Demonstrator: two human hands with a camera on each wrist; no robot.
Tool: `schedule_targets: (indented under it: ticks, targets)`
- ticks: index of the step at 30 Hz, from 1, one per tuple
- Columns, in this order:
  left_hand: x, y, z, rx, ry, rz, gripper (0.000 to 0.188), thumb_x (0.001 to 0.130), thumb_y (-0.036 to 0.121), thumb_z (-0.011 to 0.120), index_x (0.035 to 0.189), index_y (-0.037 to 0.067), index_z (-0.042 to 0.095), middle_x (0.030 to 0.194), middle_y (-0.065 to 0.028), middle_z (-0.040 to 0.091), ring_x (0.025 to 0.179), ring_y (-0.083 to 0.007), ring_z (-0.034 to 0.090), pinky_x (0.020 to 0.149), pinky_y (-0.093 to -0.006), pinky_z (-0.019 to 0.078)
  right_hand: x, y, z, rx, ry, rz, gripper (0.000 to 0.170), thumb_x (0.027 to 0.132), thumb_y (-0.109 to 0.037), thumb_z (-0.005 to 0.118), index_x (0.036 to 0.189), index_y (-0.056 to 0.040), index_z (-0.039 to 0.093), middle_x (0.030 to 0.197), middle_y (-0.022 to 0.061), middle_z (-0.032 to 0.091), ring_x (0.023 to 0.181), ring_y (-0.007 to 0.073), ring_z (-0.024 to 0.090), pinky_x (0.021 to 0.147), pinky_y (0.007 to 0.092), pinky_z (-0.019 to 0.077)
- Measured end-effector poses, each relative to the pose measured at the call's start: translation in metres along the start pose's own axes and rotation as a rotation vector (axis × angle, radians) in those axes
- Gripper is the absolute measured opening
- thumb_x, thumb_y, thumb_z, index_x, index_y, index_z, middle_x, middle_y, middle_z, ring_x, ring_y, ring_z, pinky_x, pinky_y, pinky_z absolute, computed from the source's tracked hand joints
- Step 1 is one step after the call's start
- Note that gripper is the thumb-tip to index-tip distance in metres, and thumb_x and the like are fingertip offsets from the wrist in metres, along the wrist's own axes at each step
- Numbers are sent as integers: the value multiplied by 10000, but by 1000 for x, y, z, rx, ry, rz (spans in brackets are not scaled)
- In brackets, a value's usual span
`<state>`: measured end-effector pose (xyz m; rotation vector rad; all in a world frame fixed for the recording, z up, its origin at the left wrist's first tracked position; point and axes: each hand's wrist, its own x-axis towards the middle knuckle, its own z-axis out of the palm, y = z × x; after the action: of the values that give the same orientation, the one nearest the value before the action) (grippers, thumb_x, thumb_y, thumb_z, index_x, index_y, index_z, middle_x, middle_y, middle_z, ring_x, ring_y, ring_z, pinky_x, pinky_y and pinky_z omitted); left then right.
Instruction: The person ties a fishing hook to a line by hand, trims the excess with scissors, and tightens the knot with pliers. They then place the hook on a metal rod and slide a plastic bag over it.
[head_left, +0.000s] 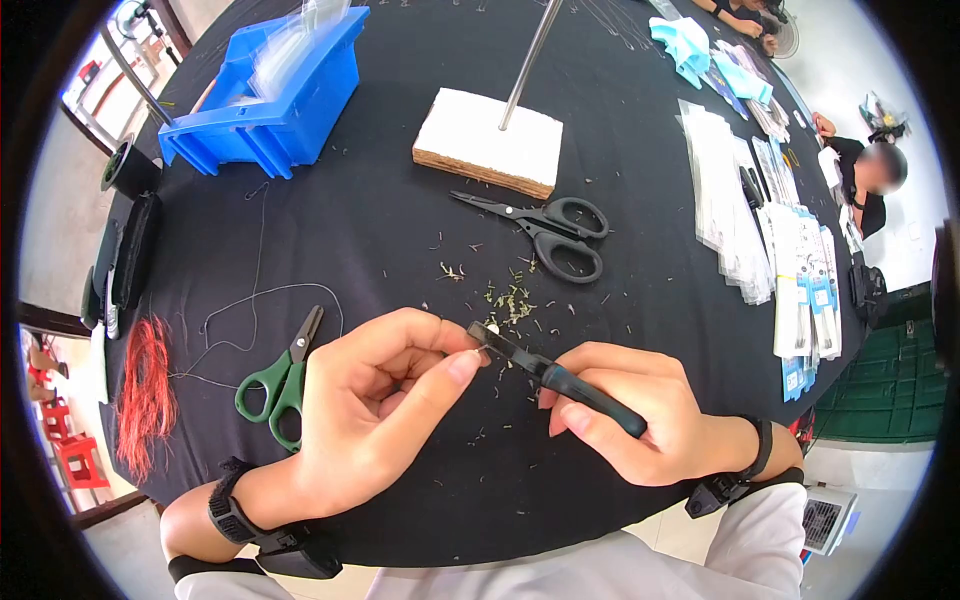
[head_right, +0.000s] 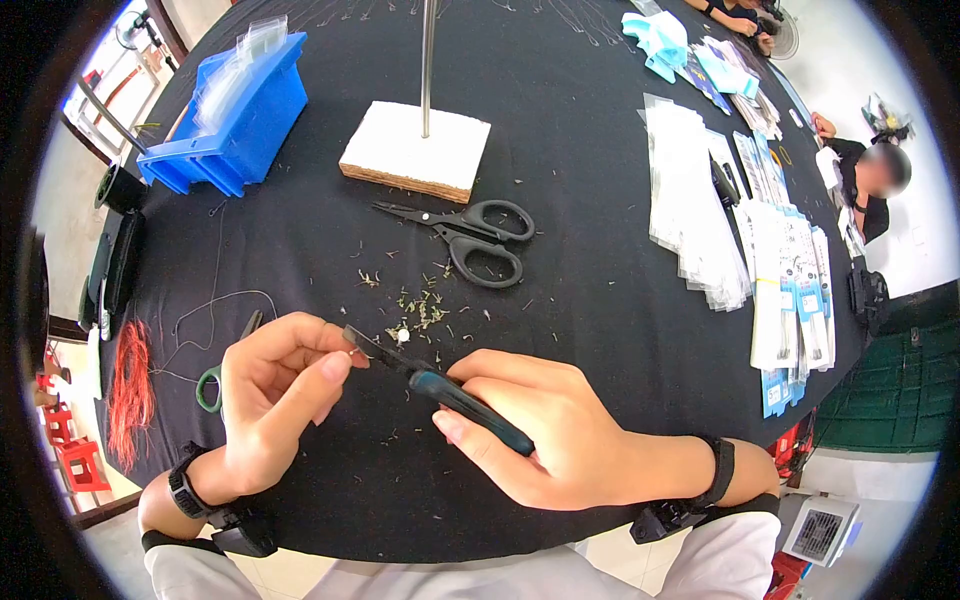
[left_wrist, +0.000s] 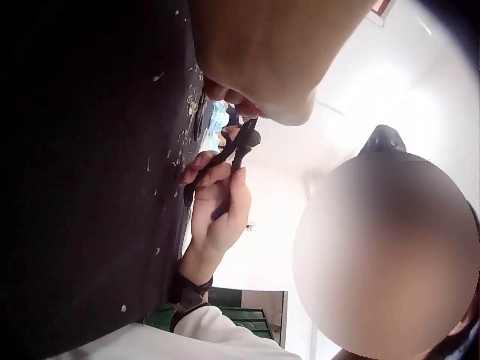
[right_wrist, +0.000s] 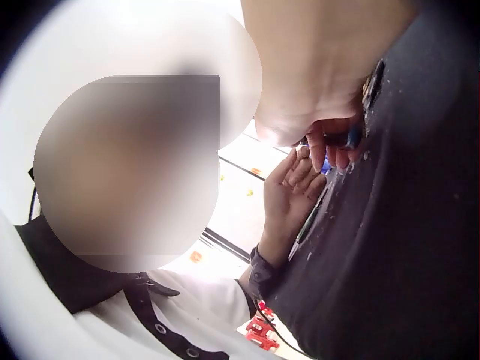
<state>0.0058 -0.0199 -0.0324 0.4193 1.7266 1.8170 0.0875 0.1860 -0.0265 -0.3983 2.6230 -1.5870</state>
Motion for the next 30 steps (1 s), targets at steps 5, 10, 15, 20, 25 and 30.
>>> schedule_targets:
  ticks: [5,10,15,20,25,30]
  targets:
    - [0,1,0,46,21,5,95,882,7,547,938,-50,599,745,-7,622,586,40,423,479,-135,277,-1,1,3,-89,45,-23,117,818,-47,566,763,36,627,851,151,609,682,220,604,599,284,479]
    - [2,1,0,-45,71,-45,104,877,16,547,920,-51,613,671,19,579,549,26,405,458,-148,259,2,5,7,-262,148,-144,153,785,-81,653,848,54,620,956,173,582,808,280,590,695,336,470]
    - [4,-4,-4,-152,138,-32,125,874,43,552,916,-57,613,583,45,499,497,-5,360,447,-175,243,4,2,4,-479,154,-121,184,751,-86,672,872,44,624,1063,185,554,971,314,554,830,403,431]
    - [7,-4,-1,-217,146,-74,132,874,73,539,873,-44,600,527,52,400,460,-23,290,468,-210,232,6,1,3,-644,212,-200,248,689,-96,707,868,47,612,1078,186,549,979,325,547,824,425,432]
    - [8,-4,2,-291,107,-114,121,876,87,531,849,-18,586,497,61,342,443,-27,253,473,-221,219,6,0,4,-678,209,-215,283,642,-101,730,850,44,607,1063,168,549,951,311,545,806,422,438]
    - [8,-4,2,-295,102,-121,118,880,90,528,847,-11,578,498,62,343,442,-28,252,472,-223,217,6,1,5,-664,213,-233,277,617,-88,744,826,35,610,1009,131,557,897,282,545,759,397,444]
